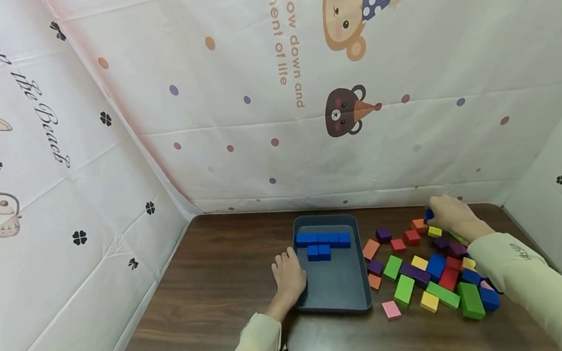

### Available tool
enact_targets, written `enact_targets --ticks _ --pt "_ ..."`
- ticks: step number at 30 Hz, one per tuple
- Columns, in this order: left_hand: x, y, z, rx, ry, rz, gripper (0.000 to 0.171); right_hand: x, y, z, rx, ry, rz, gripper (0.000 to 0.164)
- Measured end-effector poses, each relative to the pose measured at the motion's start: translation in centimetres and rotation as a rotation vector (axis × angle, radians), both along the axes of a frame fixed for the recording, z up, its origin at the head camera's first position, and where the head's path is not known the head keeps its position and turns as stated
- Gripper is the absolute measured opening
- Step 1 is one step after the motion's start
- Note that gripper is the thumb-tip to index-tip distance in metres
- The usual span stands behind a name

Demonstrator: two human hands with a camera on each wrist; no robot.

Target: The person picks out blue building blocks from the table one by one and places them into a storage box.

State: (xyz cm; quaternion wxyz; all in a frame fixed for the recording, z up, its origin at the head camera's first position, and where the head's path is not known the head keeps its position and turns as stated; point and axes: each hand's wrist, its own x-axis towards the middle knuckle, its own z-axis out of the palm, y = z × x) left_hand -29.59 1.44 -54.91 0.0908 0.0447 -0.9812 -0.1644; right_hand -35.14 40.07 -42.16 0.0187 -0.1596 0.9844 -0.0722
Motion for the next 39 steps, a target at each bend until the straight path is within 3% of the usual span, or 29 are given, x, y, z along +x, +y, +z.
enact_targets --ticks 7,13,19,27,39 --pt "0.2 0.0 0.1 0.025 0.020 -0.009 0.044 0.3 -4.1 0.4 -0.056 0.047 0.078 0.018" --pt "0.2 -0.2 0.1 0.012 0.007 0.006 0.046 0.5 -8.1 1.0 -0.055 0.118 0.175 0.037" --pt "0.0 0.0 0.0 0.005 0.016 0.012 0.048 1.3 -11.5 1.0 -0.073 0.136 0.229 0.038" --pt "0.1 0.0 0.0 0.004 0.031 0.009 0.042 2.2 -14.7 0.1 -0.134 0.111 0.301 0.033" --pt "0.0 0.1 0.1 -0.016 0.020 0.018 0.047 2.0 -17.9 -2.2 -0.086 0.084 0.392 0.033"
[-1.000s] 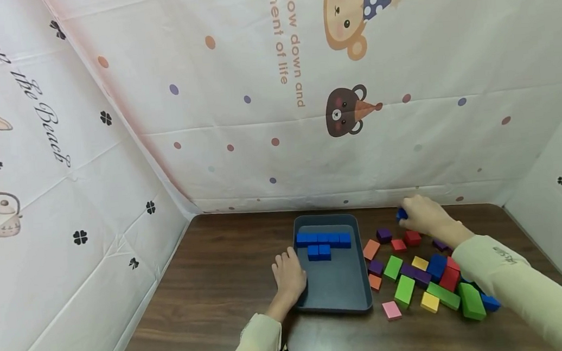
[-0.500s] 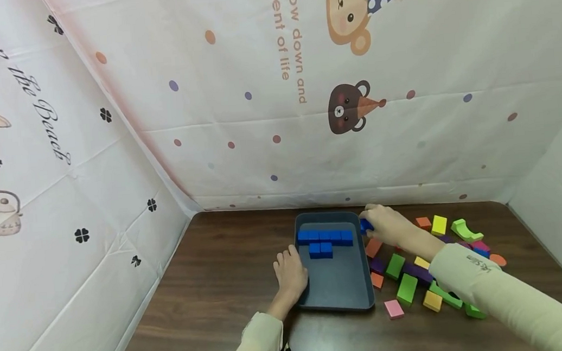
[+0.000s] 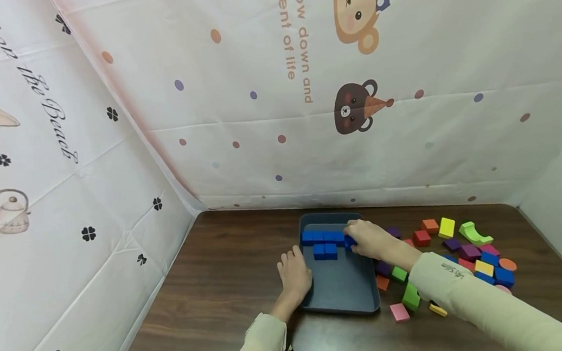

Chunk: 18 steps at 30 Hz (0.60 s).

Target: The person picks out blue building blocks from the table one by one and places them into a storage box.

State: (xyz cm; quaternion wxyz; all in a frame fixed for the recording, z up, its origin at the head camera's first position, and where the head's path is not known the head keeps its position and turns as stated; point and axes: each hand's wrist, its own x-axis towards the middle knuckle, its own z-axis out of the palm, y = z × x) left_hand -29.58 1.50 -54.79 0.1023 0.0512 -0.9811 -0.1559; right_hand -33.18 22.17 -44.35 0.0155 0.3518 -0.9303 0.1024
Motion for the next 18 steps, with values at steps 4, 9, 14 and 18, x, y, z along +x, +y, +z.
enact_targets --ticks 4,9,14,18 --pt "0.0 0.0 -0.3 -0.014 0.007 -0.002 0.049 -0.1 -0.8 -1.1 -0.005 -0.014 0.022 0.032" --pt "0.2 0.0 -0.3 -0.041 0.022 0.007 0.047 -0.3 -1.7 -1.8 0.004 -0.062 0.023 0.024" --pt "0.3 0.2 -0.1 -0.047 0.016 0.017 0.047 -0.3 -1.8 -2.4 0.011 -0.075 0.044 0.023" --pt "0.3 0.3 -0.2 -0.048 -0.001 0.024 0.048 -0.2 -1.8 -2.6 0.016 -0.051 0.065 0.022"
